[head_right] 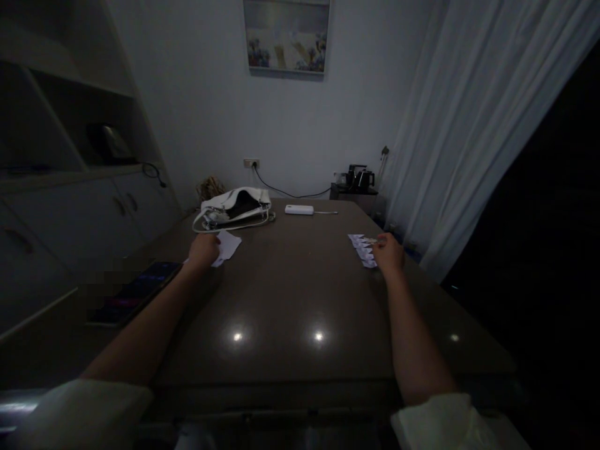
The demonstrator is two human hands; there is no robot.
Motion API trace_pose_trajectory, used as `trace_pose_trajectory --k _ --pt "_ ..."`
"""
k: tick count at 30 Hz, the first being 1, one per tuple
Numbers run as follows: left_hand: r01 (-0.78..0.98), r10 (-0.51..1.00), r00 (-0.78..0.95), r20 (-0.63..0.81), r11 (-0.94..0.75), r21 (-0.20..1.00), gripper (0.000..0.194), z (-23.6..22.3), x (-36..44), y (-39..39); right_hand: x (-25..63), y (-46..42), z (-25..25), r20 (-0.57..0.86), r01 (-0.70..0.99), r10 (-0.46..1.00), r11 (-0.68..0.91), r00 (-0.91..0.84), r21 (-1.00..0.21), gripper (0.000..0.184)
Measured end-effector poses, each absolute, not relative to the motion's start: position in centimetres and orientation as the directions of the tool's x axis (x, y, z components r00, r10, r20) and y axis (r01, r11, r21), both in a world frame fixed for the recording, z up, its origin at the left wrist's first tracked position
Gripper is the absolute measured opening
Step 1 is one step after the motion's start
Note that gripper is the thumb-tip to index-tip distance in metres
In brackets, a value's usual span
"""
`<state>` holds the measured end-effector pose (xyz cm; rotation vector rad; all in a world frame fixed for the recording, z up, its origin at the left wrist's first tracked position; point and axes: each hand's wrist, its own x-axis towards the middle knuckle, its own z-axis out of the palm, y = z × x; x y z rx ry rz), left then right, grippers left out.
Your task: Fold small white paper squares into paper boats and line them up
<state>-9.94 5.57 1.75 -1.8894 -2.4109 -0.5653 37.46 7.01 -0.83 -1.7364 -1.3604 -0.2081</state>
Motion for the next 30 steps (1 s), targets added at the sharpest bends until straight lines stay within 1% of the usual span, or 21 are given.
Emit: trace_pose_trajectory --k 4,6,8,10,13,14,16,17,19,21,22,23,25,26,30 --pt "0.95 0.906 -0.261 0.335 0.18 0.254 0.034 1.8 -9.9 5.6 37.3 7.0 -0.7 0.61 0.858 0.701 -0.006 0.369 -0.513 0.03" --pt "0.949 0.891 -0.254 0.377 0.154 0.275 0.032 1.9 -9.8 5.6 37.3 6.9 -0.7 0.612 0.862 0.702 -0.007 0.365 -0.507 0.029" --pt "0.938 0.872 -0.257 0.417 0.122 0.323 0.03 2.0 -9.6 5.5 37.2 6.9 -0.6 0.607 0.86 0.705 -0.007 0.366 -0.51 0.029" --pt "0.915 0.857 -0.268 0.44 0.082 0.396 0.029 2.1 -9.4 5.6 37.2 6.8 -0.6 0.602 0.857 0.708 -0.007 0.368 -0.516 0.029" --pt "0.835 0.841 -0.261 0.474 -0.05 0.548 0.028 2.1 -9.0 6.0 37.2 6.7 -0.3 0.606 0.847 0.699 0.001 0.38 -0.532 0.029" --pt "0.781 0.843 -0.258 0.473 -0.106 0.615 0.03 2.0 -8.7 6.2 37.0 6.8 -0.2 0.608 0.838 0.695 0.014 0.384 -0.545 0.028" --pt "0.618 0.871 -0.223 0.437 -0.22 0.755 0.04 1.7 -7.7 6.4 36.2 6.9 0.0 0.601 0.805 0.705 0.071 0.377 -0.588 0.027" --pt "0.515 0.896 -0.181 0.405 -0.264 0.816 0.047 1.5 -6.9 6.4 35.5 6.9 0.1 0.589 0.778 0.729 0.124 0.349 -0.615 0.025" --pt "0.333 0.934 -0.058 0.353 -0.315 0.889 0.057 1.0 -5.1 6.1 33.5 6.9 0.0 0.535 0.668 0.805 0.251 0.258 -0.7 0.024" --pt "0.224 0.949 0.066 0.308 -0.315 0.922 0.059 0.4 -3.1 5.6 31.2 6.7 -0.4 0.453 0.512 0.889 0.359 0.067 -0.78 0.028" --pt "0.184 0.952 0.123 0.281 -0.301 0.936 0.058 0.1 -2.1 5.3 30.0 6.4 -0.7 0.395 0.451 0.916 0.382 -0.071 -0.807 0.031" --pt "0.143 0.952 0.171 0.254 -0.279 0.95 0.055 -0.2 -1.3 5.1 28.9 6.2 -0.9 0.32 0.412 0.929 0.37 -0.188 -0.833 0.036" --pt "0.097 0.946 0.255 0.198 -0.229 0.969 0.048 -0.7 0.1 4.6 27.3 5.6 -1.4 0.213 0.363 0.917 0.335 -0.337 -0.87 0.04" --pt "0.093 0.943 0.284 0.176 -0.209 0.973 0.046 -1.0 0.6 4.5 26.7 5.4 -1.5 0.187 0.347 0.911 0.321 -0.368 -0.881 0.041" --pt "0.151 0.915 0.383 0.129 -0.2 0.968 0.037 -1.5 1.7 4.1 26.0 5.1 -1.5 0.183 0.284 0.888 0.321 -0.422 -0.903 0.035"
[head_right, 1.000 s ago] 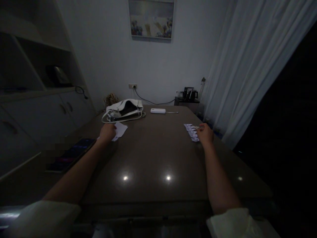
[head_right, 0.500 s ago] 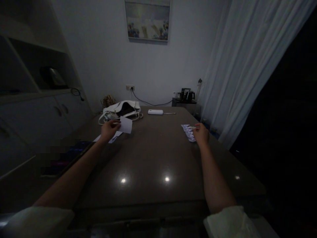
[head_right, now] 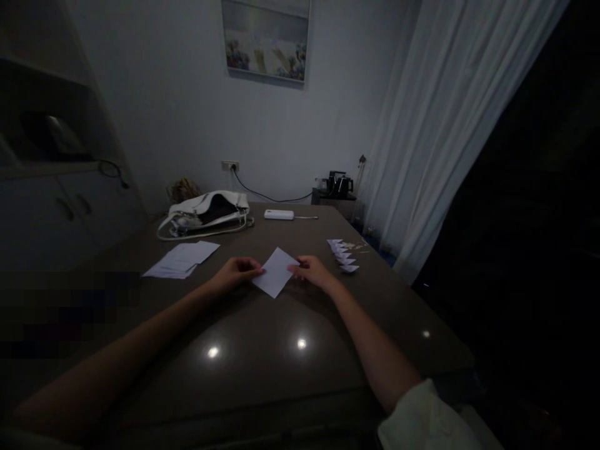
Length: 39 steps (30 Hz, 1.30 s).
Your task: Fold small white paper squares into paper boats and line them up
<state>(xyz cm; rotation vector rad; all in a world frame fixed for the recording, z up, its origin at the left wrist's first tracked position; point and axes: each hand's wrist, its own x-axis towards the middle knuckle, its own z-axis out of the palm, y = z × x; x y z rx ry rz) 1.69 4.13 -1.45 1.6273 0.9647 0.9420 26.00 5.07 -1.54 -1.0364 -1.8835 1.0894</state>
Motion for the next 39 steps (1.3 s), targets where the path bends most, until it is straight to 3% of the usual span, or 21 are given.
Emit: trace_pose_trajectory --k 7,13,23,30,39 --pt "0.288 0.804 0.579 0.134 -0.355 0.889 0.034 -1.5 2.2 3.3 25.8 5.3 -1.4 0.191 0.205 0.917 0.274 -0.351 -0.94 0.031" --pt "0.243 0.774 0.595 0.216 -0.43 0.87 0.03 -1.7 2.3 3.4 25.2 4.9 -1.4 0.215 0.128 0.876 0.295 -0.433 -0.947 0.028" --pt "0.35 0.788 0.503 0.355 -0.561 0.75 0.024 -2.0 1.5 4.2 25.3 4.4 -1.1 0.258 0.169 0.805 0.4 -0.534 -0.901 0.026" --pt "0.396 0.723 0.596 0.35 -0.643 0.655 0.014 -1.8 1.3 3.9 25.6 4.6 -1.5 0.31 0.198 0.747 0.505 -0.588 -0.84 0.006" --pt "0.492 0.707 0.628 0.326 -0.684 0.538 0.023 -1.0 1.5 3.3 25.7 4.5 -1.8 0.284 0.307 0.735 0.556 -0.616 -0.773 0.011"
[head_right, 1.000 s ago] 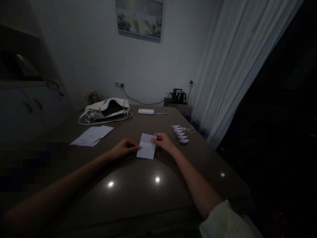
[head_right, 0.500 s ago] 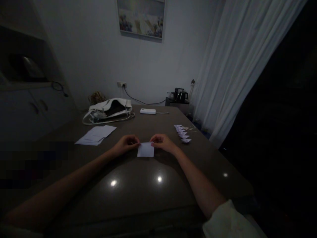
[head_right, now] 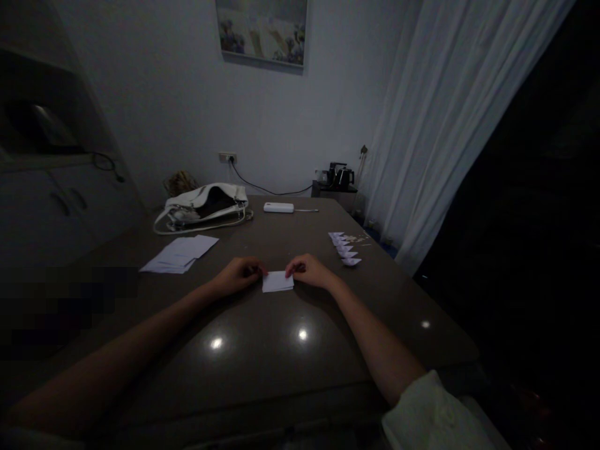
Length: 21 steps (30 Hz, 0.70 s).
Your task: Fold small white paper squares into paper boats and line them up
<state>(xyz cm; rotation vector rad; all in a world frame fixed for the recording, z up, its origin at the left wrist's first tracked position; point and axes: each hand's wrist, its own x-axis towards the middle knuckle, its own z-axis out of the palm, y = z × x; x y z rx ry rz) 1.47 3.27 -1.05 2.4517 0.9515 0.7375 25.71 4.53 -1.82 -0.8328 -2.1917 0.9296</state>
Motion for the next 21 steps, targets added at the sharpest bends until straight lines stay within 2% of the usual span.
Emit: trace_pose_trajectory --k 6,14,21 --pt "0.523 0.684 0.659 0.312 -0.716 0.463 0.019 -0.79 1.47 3.13 25.9 4.42 -1.47 0.278 0.363 0.701 0.617 -0.657 -0.699 0.015" --pt "0.523 0.654 0.686 0.321 -0.749 0.407 0.039 -0.81 1.42 2.97 26.12 4.45 -1.34 0.27 0.351 0.646 0.664 -0.714 -0.661 0.015" --pt "0.513 0.65 0.685 0.329 -0.751 0.415 0.041 -0.64 1.45 2.71 26.0 4.25 -1.15 0.241 0.372 0.646 0.66 -0.724 -0.653 0.014"
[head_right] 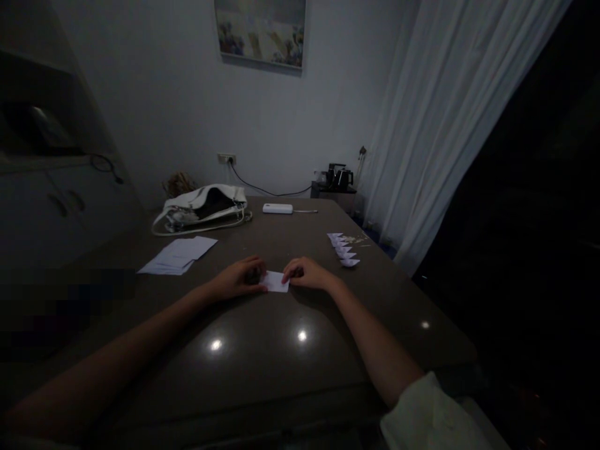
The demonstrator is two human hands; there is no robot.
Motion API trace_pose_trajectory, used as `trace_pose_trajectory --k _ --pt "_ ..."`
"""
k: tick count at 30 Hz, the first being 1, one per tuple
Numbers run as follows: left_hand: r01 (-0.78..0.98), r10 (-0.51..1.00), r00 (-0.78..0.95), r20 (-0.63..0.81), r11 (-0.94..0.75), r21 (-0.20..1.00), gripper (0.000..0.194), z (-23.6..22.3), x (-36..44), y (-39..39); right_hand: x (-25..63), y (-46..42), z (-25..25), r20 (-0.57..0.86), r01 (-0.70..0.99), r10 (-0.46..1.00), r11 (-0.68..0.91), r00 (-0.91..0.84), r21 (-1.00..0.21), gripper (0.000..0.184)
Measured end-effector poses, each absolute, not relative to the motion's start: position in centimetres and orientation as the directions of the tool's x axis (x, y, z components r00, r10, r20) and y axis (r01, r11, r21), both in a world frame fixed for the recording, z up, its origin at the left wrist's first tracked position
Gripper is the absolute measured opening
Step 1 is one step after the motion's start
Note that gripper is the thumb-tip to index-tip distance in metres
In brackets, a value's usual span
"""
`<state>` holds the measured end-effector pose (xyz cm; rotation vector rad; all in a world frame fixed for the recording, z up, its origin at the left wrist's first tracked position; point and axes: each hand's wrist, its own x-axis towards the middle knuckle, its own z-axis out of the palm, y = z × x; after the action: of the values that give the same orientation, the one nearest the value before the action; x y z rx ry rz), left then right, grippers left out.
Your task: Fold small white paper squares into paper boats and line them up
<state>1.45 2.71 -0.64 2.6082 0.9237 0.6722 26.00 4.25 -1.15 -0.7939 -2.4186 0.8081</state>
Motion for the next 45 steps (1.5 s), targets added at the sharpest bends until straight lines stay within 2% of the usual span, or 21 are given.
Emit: trace_pose_trajectory --k 7,16,37,45 --pt "0.525 0.647 0.709 0.281 -0.75 0.402 0.042 -0.48 1.49 2.66 25.97 4.2 -1.04 0.242 0.359 0.626 0.674 -0.741 -0.646 0.015" --pt "0.504 0.632 0.719 0.288 -0.76 0.411 0.042 -0.49 1.37 2.75 25.81 3.96 -0.76 0.236 0.38 0.633 0.678 -0.738 -0.629 0.016" --pt "0.486 0.629 0.729 0.269 -0.753 0.443 0.033 -0.58 1.1 2.81 25.83 4.04 -1.02 0.213 0.387 0.692 0.601 -0.69 -0.699 0.018" --pt "0.513 0.623 0.74 0.252 -0.766 0.388 0.036 -0.67 1.14 2.89 25.85 4.34 -1.33 0.243 0.39 0.702 0.611 -0.67 -0.689 0.018"
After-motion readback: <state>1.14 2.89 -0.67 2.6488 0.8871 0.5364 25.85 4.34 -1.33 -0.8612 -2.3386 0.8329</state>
